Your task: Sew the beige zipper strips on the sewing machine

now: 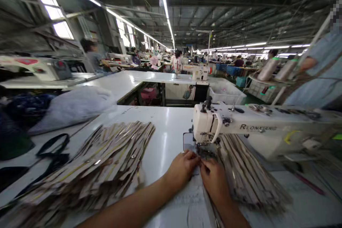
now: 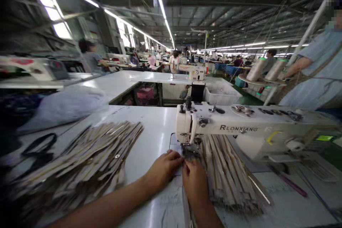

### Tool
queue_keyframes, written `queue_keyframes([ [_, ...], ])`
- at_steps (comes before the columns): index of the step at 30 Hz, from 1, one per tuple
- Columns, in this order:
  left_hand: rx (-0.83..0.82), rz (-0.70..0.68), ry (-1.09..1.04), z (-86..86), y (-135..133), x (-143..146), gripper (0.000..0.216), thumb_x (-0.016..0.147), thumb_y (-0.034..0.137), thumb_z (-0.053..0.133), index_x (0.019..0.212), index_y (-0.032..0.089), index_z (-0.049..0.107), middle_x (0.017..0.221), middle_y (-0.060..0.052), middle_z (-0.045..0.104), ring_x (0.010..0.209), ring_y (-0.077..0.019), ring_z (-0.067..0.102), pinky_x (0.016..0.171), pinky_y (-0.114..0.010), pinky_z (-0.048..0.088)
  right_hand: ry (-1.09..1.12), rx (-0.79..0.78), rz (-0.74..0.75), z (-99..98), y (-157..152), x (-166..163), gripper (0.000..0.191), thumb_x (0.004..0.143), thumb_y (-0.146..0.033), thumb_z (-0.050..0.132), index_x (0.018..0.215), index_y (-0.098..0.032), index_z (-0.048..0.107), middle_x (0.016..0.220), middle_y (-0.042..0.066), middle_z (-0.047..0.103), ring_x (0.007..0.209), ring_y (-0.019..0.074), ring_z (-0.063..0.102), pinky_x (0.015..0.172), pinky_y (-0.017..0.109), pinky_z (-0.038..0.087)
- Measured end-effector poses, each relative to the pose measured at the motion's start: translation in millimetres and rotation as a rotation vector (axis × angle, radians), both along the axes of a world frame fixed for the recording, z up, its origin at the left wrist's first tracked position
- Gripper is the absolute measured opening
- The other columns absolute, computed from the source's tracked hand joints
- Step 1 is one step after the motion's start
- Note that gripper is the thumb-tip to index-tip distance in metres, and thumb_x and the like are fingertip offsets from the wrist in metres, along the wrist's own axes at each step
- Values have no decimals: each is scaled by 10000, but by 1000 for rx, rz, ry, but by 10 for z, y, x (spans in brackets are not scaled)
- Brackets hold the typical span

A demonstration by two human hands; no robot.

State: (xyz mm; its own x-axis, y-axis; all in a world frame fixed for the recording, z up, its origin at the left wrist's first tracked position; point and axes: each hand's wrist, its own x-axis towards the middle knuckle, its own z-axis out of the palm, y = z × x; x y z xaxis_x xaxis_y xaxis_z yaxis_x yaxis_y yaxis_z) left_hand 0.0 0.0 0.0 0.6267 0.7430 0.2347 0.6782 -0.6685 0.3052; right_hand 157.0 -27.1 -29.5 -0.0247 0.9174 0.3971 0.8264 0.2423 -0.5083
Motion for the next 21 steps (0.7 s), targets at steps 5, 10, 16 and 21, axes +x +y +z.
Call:
queue_keyframes([
  [5,10,-7,-55,-26,13,-7,231,970,226,468,1109,205,652,1023,-74,600,956,-211,529,851,-331,495,-22,-1,0,-10,-5,16,266,868,-136,496,941,-141,751,890,117,725,820,230,685,774,336,520],
  [10,20,-20,-72,-36,34,1,236,977,220,445,1082,179,652,1007,-85,590,942,-210,524,844,-332,497,-1,-12,-5,-1,-12,14,227,858,-136,513,930,-152,728,857,80,716,790,208,678,748,315,512],
  [16,9,-39,-77,-11,53,-4,235,981,221,433,1047,158,650,980,-87,581,943,-209,521,848,-325,496,-82,-35,3,49,-29,0,256,878,-134,481,960,-161,723,889,87,705,808,216,676,754,323,510],
  [21,9,-35,-39,10,63,2,235,978,236,445,1077,154,641,1005,-96,576,945,-217,520,839,-337,495,-176,-60,-19,94,-40,-27,269,884,-122,471,985,-164,717,913,90,696,834,216,674,754,313,505],
])
